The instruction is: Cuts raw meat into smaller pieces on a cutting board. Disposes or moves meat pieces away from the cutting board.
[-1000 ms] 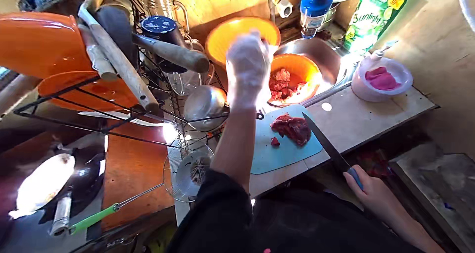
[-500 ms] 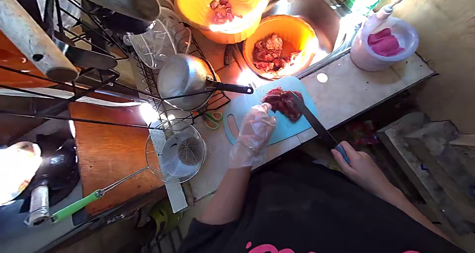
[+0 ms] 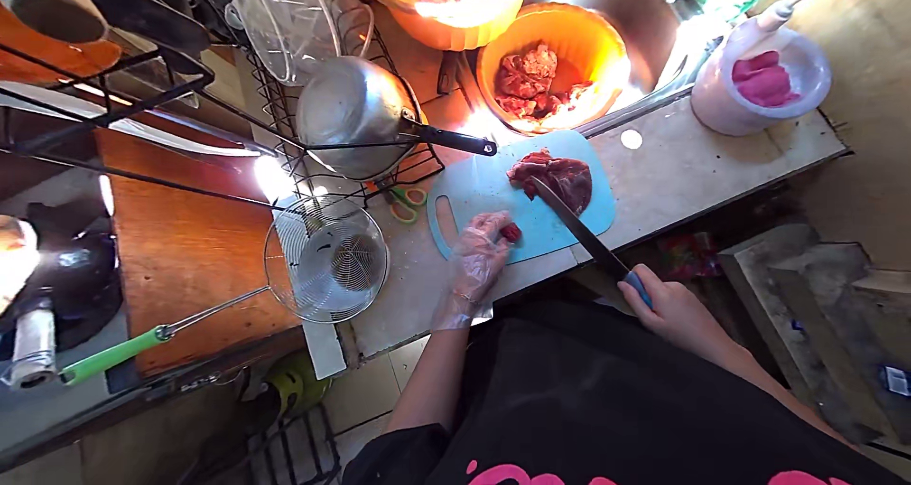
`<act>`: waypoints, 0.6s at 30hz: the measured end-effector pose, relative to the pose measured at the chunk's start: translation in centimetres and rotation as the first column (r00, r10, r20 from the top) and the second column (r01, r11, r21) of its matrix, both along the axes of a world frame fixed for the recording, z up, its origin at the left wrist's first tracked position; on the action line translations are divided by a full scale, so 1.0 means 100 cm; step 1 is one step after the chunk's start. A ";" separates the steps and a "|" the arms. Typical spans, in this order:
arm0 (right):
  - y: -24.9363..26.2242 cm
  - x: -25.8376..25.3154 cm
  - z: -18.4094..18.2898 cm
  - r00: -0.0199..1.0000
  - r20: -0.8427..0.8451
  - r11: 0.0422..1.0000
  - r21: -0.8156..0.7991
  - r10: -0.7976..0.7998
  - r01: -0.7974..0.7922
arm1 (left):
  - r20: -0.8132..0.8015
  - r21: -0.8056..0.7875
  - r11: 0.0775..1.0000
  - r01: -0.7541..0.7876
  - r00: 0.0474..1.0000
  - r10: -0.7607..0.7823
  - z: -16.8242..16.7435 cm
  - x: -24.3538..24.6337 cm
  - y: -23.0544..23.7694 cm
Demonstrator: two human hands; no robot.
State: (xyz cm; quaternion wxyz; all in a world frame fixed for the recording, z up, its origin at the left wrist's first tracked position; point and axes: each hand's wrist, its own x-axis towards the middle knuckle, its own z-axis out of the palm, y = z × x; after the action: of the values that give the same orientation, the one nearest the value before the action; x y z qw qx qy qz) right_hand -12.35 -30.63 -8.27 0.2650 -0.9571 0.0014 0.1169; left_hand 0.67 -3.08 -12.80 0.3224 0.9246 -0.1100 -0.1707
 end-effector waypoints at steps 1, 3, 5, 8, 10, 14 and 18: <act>0.002 -0.001 -0.001 1.000 -0.005 1.000 0.003 0.015 -0.015 | -0.006 0.022 0.999 -0.032 0.999 0.032 0.000 -0.004 0.002; 0.005 -0.003 -0.005 0.999 -0.003 0.999 -0.007 0.044 -0.044 | -0.031 -0.007 0.995 -0.095 0.995 0.094 -0.001 -0.010 0.004; 0.008 -0.003 -0.008 0.998 0.007 0.998 -0.021 0.065 -0.065 | -0.031 -0.049 0.990 -0.131 0.991 0.130 -0.004 -0.013 0.005; 0.014 -0.001 -0.005 0.997 -0.027 0.997 -0.035 0.072 -0.073 | 0.018 -0.112 0.981 -0.159 0.987 0.162 -0.009 -0.013 0.001; 0.020 0.000 0.000 0.993 -0.086 0.996 -0.045 0.077 -0.081 | 0.053 -0.164 0.974 -0.158 0.984 0.168 -0.015 -0.014 -0.001; 0.033 0.008 0.012 0.967 -0.249 0.994 -0.071 0.062 -0.082 | 0.133 -0.195 0.973 -0.122 0.980 0.150 -0.022 -0.018 -0.004; 0.034 0.009 0.010 0.958 -0.283 0.994 -0.082 0.052 -0.078 | 0.204 -0.104 0.993 -0.051 0.976 0.071 -0.023 -0.018 -0.006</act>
State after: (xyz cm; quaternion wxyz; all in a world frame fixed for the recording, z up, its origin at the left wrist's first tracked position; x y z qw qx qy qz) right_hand -11.43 -27.25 -7.27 0.2136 -0.9417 0.0128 0.2597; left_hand -1.10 -3.69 -15.07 0.3592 0.9234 -0.1229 -0.0575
